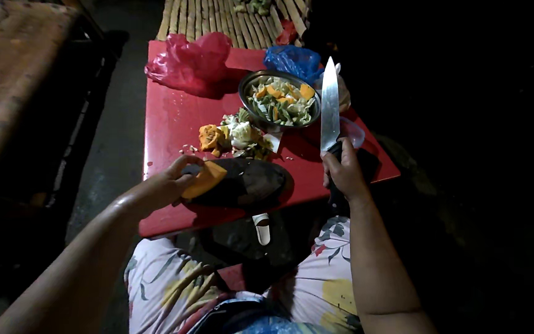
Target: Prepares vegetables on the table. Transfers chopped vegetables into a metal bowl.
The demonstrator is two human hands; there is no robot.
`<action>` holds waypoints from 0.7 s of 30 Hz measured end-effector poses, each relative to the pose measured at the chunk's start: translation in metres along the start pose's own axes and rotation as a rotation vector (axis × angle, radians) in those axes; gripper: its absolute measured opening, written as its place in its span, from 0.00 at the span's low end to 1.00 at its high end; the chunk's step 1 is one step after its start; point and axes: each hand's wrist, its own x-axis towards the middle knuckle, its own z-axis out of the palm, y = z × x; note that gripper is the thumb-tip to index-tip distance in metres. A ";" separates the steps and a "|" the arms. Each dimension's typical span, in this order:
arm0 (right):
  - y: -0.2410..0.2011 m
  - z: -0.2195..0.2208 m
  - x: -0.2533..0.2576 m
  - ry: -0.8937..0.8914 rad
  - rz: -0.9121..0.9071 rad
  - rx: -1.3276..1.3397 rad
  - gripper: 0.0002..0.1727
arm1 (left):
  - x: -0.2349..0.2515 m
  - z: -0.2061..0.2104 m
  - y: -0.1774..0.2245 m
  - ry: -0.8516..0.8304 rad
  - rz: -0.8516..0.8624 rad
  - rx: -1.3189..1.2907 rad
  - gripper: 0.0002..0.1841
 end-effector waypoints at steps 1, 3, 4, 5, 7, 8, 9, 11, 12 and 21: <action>0.000 0.003 0.000 -0.013 0.006 -0.005 0.17 | -0.004 -0.001 0.003 -0.008 -0.003 0.021 0.21; 0.000 0.010 -0.002 -0.054 0.018 -0.041 0.19 | -0.006 -0.001 0.006 -0.007 0.007 0.067 0.24; -0.001 0.014 -0.003 -0.084 0.023 -0.071 0.20 | -0.007 -0.001 0.006 0.000 0.000 0.068 0.23; -0.001 0.019 -0.005 -0.119 0.026 -0.093 0.20 | -0.007 -0.001 0.006 0.002 -0.002 0.037 0.22; -0.003 0.031 -0.012 -0.219 0.047 -0.125 0.20 | -0.009 0.000 0.002 -0.006 0.019 -0.089 0.18; -0.006 0.037 -0.017 -0.282 0.068 -0.141 0.20 | -0.012 0.001 0.000 -0.018 0.032 -0.153 0.18; -0.008 0.044 -0.022 -0.345 0.083 -0.158 0.21 | -0.016 0.003 -0.001 -0.030 0.057 -0.201 0.18; -0.012 0.056 -0.031 -0.466 0.103 -0.200 0.21 | -0.023 0.009 -0.007 -0.056 0.163 -0.212 0.25; -0.015 0.063 -0.036 -0.517 0.115 -0.223 0.21 | -0.024 0.012 -0.013 -0.043 0.226 -0.154 0.30; -0.029 0.103 -0.077 -0.609 0.058 -0.629 0.27 | -0.006 0.049 -0.044 0.453 0.660 0.281 0.21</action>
